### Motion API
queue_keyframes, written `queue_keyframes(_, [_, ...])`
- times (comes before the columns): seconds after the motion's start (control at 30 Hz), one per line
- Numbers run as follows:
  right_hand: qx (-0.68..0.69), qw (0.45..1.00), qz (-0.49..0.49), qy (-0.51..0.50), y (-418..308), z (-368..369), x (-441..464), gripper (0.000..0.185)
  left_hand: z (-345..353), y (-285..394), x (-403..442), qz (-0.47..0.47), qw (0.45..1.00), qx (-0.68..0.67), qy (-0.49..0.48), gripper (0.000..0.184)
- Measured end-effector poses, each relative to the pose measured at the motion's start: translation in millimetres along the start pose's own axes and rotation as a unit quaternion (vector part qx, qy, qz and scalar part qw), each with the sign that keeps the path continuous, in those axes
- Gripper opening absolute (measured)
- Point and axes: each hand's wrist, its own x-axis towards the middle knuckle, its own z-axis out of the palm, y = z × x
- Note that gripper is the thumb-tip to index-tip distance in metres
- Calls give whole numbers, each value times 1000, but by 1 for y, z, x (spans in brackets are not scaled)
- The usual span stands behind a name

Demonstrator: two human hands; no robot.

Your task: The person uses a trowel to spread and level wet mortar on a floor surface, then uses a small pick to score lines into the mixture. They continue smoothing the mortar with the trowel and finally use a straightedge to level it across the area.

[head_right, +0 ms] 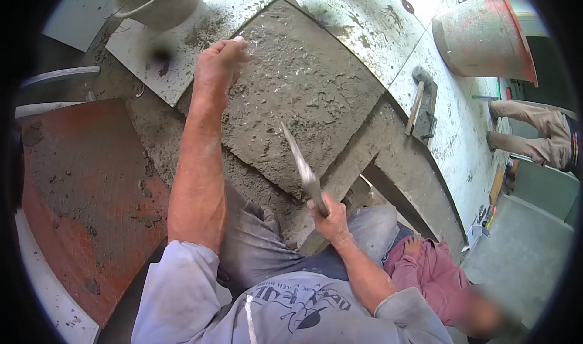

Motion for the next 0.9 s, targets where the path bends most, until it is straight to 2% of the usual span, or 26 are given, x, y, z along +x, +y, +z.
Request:
queue_keyframes(0.03, [29,997,-64,21,14,7,-1,30,2,1,1,3,1000,-1,-1,24])
queue_keyframes(0.07, [27,997,-64,22,36,17,-1,30,2,3,-2,-1,1000,0,-3,24])
queue_keyframes(0.13, [-147,983,93,-60,77,32,2,30,3,5,-6,-5,1000,0,-6,23])
queue_keyframes(0.17, [-156,972,146,-95,73,31,6,30,2,5,-6,-9,1000,-2,-6,23])
queue_keyframes(0.2, [-153,973,148,-94,68,32,2,30,1,6,-7,-14,1000,-3,-7,23])
queue_keyframes(0.3, [-157,977,131,-54,39,16,-20,24,-2,8,-11,-11,999,30,13,25])
queue_keyframes(0.37, [-55,994,97,-3,18,6,-15,22,-6,6,-6,1,1000,24,21,25])
queue_keyframes(0.4, [-53,994,99,-4,20,7,-18,22,-7,5,-6,8,1000,24,18,26])
queue_keyframes(0.47, [-6,995,-88,49,35,5,-15,20,-6,6,-6,6,1000,23,17,25])
queue_keyframes(0.5, [-56,991,-112,54,52,9,-12,25,-6,5,-6,3,1000,26,15,26])
queue_keyframes(0.53, [-58,990,-113,56,70,17,-4,25,-5,4,-5,2,1000,28,14,27])
queue_keyframes(0.6, [-176,975,96,-91,86,27,13,30,-4,3,-6,6,1000,17,9,27])
queue_keyframes(0.67, [-176,980,74,-62,68,20,16,35,-4,4,-4,12,1000,9,6,27])
queue_keyframes(0.77, [-110,981,139,-77,25,0,-5,32,-7,-6,-6,7,999,39,18,28])
queue_keyframes(0.83, [-19,994,105,-23,10,-5,-9,31,-9,-5,-1,18,1000,8,19,28])
queue_keyframes(0.87, [-17,994,105,-22,13,-3,-11,31,-8,-4,-2,19,1000,10,18,28])
queue_keyframes(0.9, [-7,999,34,-9,20,-1,-11,29,-7,-3,-2,22,1000,8,20,28])
